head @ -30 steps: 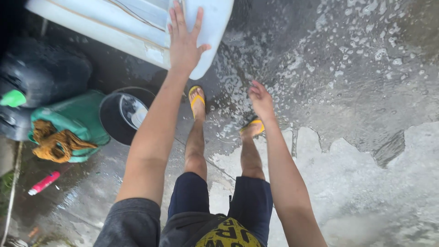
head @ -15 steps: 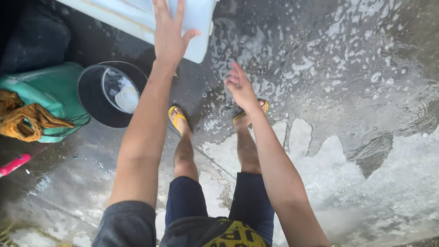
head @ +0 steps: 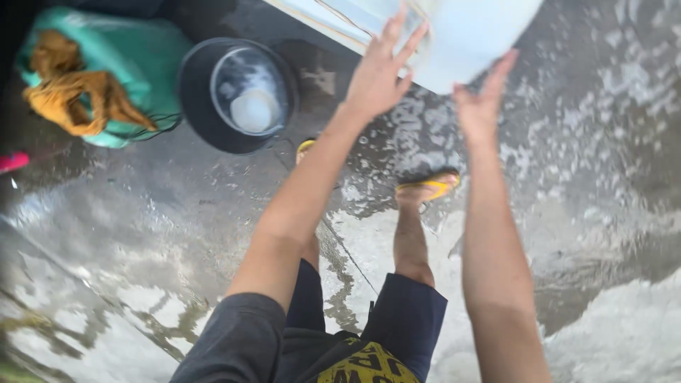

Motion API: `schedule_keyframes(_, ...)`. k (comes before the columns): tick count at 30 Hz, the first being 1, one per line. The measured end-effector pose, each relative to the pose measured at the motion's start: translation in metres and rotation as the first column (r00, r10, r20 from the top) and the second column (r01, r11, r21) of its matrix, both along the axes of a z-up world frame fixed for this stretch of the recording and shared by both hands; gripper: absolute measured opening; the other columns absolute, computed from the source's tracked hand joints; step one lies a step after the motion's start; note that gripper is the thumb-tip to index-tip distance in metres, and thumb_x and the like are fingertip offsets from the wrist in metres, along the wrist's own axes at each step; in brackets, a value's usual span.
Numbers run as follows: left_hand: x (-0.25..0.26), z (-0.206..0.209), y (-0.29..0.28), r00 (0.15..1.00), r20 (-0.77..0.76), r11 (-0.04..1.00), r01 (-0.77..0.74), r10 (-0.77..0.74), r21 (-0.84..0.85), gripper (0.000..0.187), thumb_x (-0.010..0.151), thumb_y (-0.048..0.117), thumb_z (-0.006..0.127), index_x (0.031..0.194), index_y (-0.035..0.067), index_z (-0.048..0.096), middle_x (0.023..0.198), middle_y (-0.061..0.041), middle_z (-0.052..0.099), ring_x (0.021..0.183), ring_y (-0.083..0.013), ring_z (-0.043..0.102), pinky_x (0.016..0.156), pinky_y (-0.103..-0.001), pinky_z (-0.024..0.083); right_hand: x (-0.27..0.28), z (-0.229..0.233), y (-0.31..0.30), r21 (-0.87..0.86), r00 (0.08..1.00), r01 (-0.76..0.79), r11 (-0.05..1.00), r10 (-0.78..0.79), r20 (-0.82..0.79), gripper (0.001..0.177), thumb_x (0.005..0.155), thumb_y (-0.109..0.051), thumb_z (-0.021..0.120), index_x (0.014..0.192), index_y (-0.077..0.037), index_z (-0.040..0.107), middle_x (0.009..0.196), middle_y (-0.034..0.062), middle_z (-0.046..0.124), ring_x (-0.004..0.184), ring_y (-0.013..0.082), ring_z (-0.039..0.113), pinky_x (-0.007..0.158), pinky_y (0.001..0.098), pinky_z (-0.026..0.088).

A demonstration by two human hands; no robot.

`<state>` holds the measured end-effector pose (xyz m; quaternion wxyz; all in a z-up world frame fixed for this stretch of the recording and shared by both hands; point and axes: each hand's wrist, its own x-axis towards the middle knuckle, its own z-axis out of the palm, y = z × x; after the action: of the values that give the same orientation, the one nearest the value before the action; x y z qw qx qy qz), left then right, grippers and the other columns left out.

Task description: Cleaning the components and housing of a dismantled washing machine.

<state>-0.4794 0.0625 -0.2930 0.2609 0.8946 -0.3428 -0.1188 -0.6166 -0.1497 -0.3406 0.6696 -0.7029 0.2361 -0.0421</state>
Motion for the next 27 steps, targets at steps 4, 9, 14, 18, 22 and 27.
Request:
schedule_keyframes(4, -0.005, 0.011, 0.073, 0.995, -0.067, 0.996, -0.077, 0.074, -0.049, 0.093, 0.093, 0.023, 0.076, 0.166, 0.029, 0.018, 0.172, -0.016, 0.01, 0.156, -0.0437, 0.026, 0.126, -0.056, 0.028, -0.009, -0.083, -0.011, -0.203, 0.982, 0.145, 0.968, -0.166, -0.088, 0.078, 0.114, -0.023, 0.073, 0.163, -0.006, 0.016, 0.17, 0.0218, 0.025, 0.159, 0.0301, 0.033, 0.132, 0.0407, 0.029)
schedule_keyframes(9, -0.003, 0.007, 0.151, 0.976, -0.124, 0.982, -0.185, 0.179, -0.041, 0.093, 0.093, 0.024, 0.074, 0.165, 0.024, 0.016, 0.17, -0.018, 0.008, 0.154, -0.0441, 0.026, 0.124, -0.056, 0.028, 0.034, -0.004, 0.025, -0.366, 0.922, 0.235, 0.9, -0.325, -0.208, 0.07, 0.113, -0.049, 0.063, 0.156, -0.006, 0.029, 0.157, 0.0217, 0.05, 0.14, 0.0302, 0.059, 0.115, 0.0459, 0.048)
schedule_keyframes(14, -0.024, -0.024, 0.237, 0.825, -0.261, 0.859, -0.51, 0.501, 0.035, 0.079, 0.092, 0.017, 0.068, 0.16, 0.018, 0.029, 0.159, -0.021, 0.039, 0.146, -0.0409, 0.043, 0.12, -0.045, 0.041, 0.067, 0.068, 0.055, -0.23, 0.848, 0.319, 0.92, -0.385, -0.364, 0.077, 0.102, -0.054, 0.058, 0.154, -0.012, 0.019, 0.155, 0.0186, 0.049, 0.13, 0.0312, 0.066, 0.091, 0.0558, 0.056)
schedule_keyframes(18, -0.057, -0.124, 0.325, 0.571, -0.379, 0.685, -0.595, 0.728, 0.42, 0.061, 0.093, 0.023, 0.067, 0.147, 0.004, 0.045, 0.139, -0.025, 0.057, 0.128, -0.0421, 0.058, 0.107, -0.048, 0.049, 0.035, 0.045, 0.086, -0.269, 0.804, 0.404, 0.874, -0.48, -0.352, 0.082, 0.108, -0.049, 0.056, 0.16, -0.018, 0.001, 0.165, 0.0204, 0.027, 0.146, 0.0348, 0.045, 0.106, 0.0508, 0.051)
schedule_keyframes(22, -0.065, -0.186, 0.374, 0.447, -0.414, 0.604, -0.484, 0.793, 0.633, 0.061, 0.088, 0.027, 0.072, 0.14, 0.004, 0.05, 0.133, -0.026, 0.06, 0.121, -0.043, 0.062, 0.101, -0.05, 0.051, -0.016, -0.007, 0.15, -0.302, 0.729, 0.626, 0.719, -0.677, -0.101, 0.071, 0.117, -0.027, 0.056, 0.165, -0.013, 0.005, 0.173, 0.0217, 0.009, 0.156, 0.036, 0.033, 0.124, 0.0467, 0.044)
schedule_keyframes(27, -0.045, -0.205, 0.385, 0.468, -0.433, 0.637, -0.522, 0.77, 0.568, 0.077, 0.082, 0.026, 0.077, 0.146, 0.003, 0.04, 0.142, -0.026, 0.051, 0.126, -0.0451, 0.055, 0.099, -0.051, 0.048, 0.015, -0.011, 0.293, -0.174, 0.79, 0.552, 0.816, -0.578, -0.203, 0.073, 0.107, -0.007, 0.056, 0.167, -0.01, 0.013, 0.155, 0.0247, 0.041, 0.129, 0.0301, 0.053, 0.109, 0.0401, 0.051)
